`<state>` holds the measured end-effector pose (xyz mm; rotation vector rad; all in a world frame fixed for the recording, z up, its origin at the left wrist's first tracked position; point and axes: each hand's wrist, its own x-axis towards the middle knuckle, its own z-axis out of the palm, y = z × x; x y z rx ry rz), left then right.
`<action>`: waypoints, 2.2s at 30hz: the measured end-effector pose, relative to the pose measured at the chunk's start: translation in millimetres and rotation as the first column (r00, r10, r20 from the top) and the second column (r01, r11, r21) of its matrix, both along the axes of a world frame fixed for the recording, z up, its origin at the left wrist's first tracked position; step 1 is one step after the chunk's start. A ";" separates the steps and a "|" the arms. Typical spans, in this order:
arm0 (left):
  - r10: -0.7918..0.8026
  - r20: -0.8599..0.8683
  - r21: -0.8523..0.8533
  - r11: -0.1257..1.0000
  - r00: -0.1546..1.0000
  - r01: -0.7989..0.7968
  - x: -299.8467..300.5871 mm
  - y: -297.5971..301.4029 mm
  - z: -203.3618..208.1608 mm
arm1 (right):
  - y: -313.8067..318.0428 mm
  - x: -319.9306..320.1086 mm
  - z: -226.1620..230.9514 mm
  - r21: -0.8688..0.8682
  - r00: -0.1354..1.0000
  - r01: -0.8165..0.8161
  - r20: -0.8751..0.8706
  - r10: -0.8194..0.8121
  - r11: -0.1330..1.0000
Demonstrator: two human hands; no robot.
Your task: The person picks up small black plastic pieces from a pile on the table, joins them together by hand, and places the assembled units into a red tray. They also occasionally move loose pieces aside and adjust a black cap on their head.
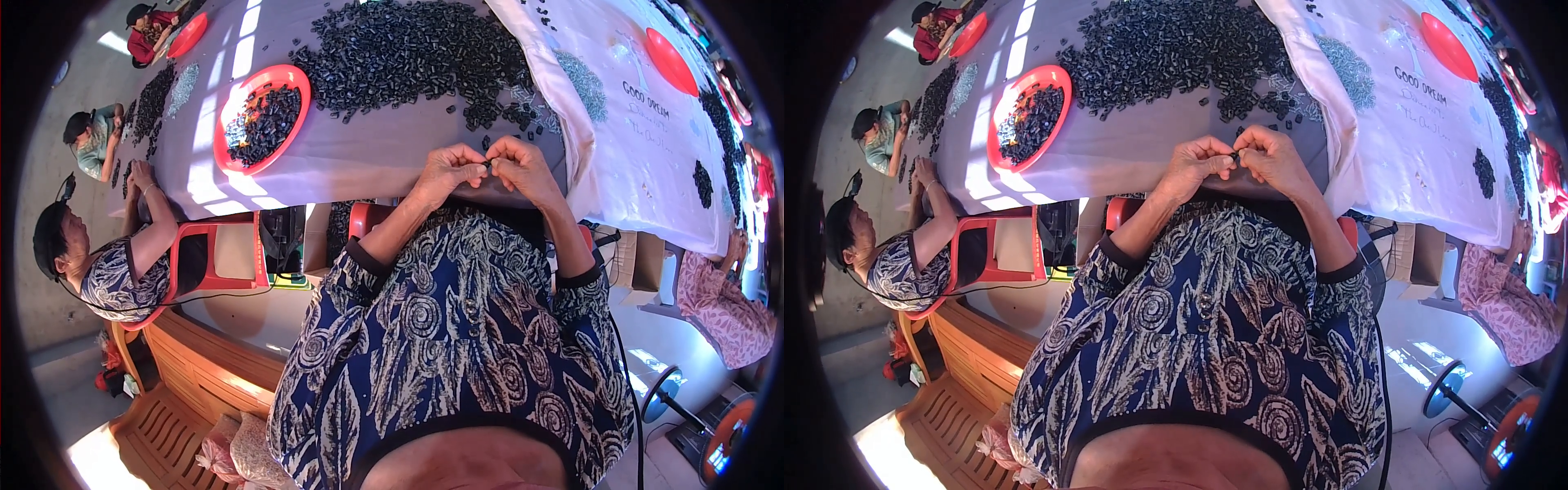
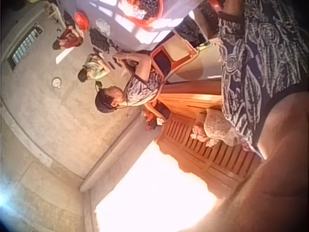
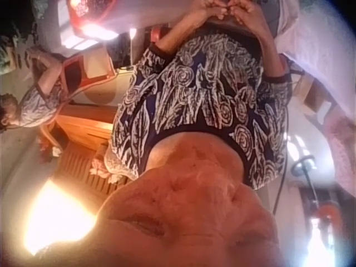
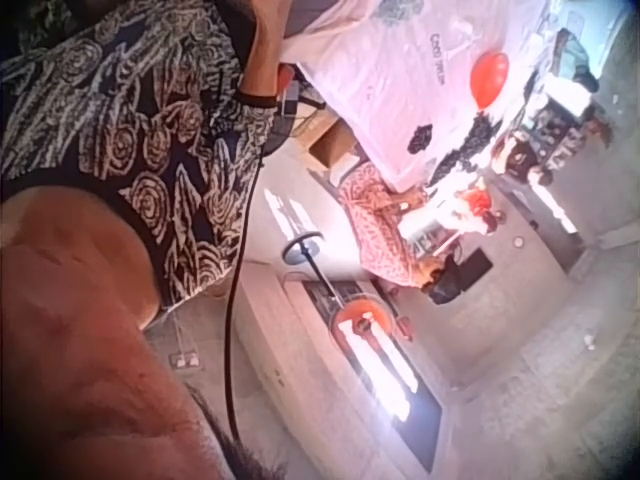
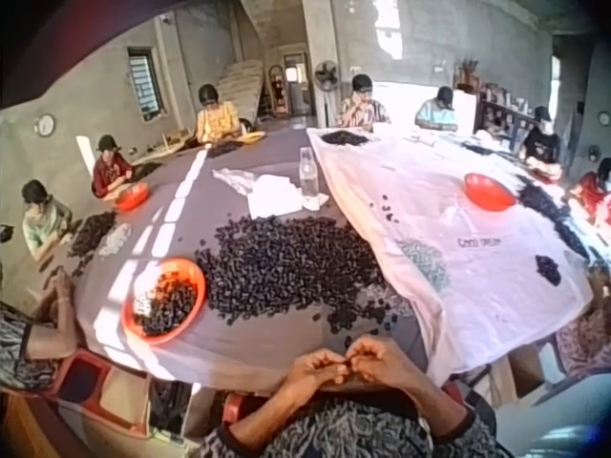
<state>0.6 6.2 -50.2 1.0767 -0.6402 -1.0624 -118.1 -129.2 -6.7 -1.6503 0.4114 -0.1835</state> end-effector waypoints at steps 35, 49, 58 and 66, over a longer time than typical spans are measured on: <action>-0.069 0.356 0.144 0.989 0.932 0.018 -7.9 -0.2 -4.6 | -5.2 -6.4 -2.1 -0.469 0.953 -0.300 -0.175 0.246 0.831; 0.051 0.284 0.162 0.982 0.957 -0.101 -16.0 -4.7 -4.9 | 27.5 -12.4 -8.7 -0.844 0.991 -0.132 -0.115 0.066 0.520; 0.113 0.139 0.140 0.981 0.984 -0.132 -12.0 -5.0 -11.6 | 43.0 -6.7 -26.3 -0.902 0.998 0.004 -0.023 -0.058 0.433; 0.107 0.148 0.171 0.976 0.983 -0.132 -10.7 -6.7 -12.5 | 42.3 -6.8 -31.2 -0.946 0.998 0.020 0.001 -0.059 0.322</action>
